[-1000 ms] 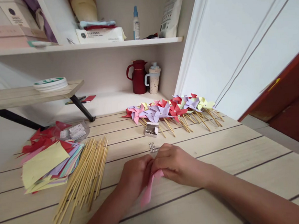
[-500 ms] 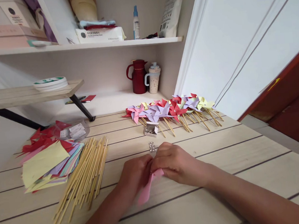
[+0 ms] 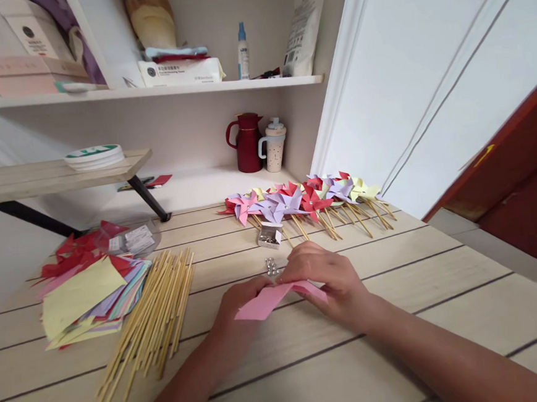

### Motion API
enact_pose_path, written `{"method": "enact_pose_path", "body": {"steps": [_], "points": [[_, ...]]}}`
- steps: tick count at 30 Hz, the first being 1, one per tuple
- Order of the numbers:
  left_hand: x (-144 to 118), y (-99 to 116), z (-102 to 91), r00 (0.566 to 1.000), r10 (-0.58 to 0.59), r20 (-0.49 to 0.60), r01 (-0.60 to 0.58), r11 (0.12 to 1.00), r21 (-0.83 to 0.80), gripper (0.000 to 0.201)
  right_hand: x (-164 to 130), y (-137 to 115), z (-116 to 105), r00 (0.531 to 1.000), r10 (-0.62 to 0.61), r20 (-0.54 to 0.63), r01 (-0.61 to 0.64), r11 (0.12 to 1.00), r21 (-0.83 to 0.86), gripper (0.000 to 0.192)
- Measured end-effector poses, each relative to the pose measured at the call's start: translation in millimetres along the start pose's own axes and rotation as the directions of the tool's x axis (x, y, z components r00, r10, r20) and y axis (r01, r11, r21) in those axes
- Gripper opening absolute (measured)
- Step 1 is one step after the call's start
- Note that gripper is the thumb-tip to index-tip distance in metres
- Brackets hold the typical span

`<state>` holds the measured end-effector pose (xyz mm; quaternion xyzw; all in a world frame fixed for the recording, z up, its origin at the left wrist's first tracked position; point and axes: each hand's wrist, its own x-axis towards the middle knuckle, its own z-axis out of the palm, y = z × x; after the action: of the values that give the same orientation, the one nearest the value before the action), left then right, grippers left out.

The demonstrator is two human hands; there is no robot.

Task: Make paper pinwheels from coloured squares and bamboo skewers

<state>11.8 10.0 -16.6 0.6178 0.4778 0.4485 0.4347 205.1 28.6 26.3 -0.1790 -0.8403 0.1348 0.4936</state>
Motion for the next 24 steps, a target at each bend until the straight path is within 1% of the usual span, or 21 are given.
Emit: {"method": "enact_pose_path", "body": {"steps": [3,6,9,11,14,19,21,24], "points": [[5.3,-5.5,-3.1,0.997,-0.025,0.069,0.024,1.0,0.012,0.013,2.1,-2.2,-2.1,0.998,-0.014,-0.063,0.013,1.0,-0.006,0.015],[9.3,-5.6,-6.7,0.999,-0.033,0.012,0.033,0.999,-0.038,0.019,2.9,-3.6,-3.4,0.997,-0.011,-0.071,0.011,1.0,-0.009,0.016],[8.6,2.6,-6.9,0.997,-0.037,-0.074,0.034,0.998,-0.047,0.03,2.1,-3.1,-2.8,0.998,-0.016,-0.055,0.015,1.0,-0.005,0.016],[5.8,9.8,-4.9,0.993,-0.028,-0.112,0.023,0.999,-0.047,0.034,1.3,-2.4,-2.2,0.999,-0.017,-0.046,0.017,1.0,-0.006,0.015],[0.7,16.8,-0.4,0.994,-0.008,-0.113,-0.003,0.996,-0.092,0.032,1.0,-2.6,-2.8,0.998,-0.003,-0.057,0.002,1.0,-0.02,0.014],[-2.2,16.4,4.0,0.993,0.003,-0.114,-0.022,0.986,-0.166,0.019,2.5,-5.1,-5.9,0.994,0.017,-0.111,-0.02,0.999,-0.029,0.011],[-1.8,15.7,3.9,0.992,0.023,-0.126,-0.044,0.984,-0.17,0.013,2.8,-5.3,-6.6,0.992,0.008,-0.127,-0.01,1.0,-0.019,0.011],[-2.3,15.7,2.9,0.988,0.063,-0.14,-0.085,0.984,-0.159,0.013,3.0,-5.1,-7.5,0.989,-0.002,-0.145,0.001,1.0,-0.006,0.01]]}}
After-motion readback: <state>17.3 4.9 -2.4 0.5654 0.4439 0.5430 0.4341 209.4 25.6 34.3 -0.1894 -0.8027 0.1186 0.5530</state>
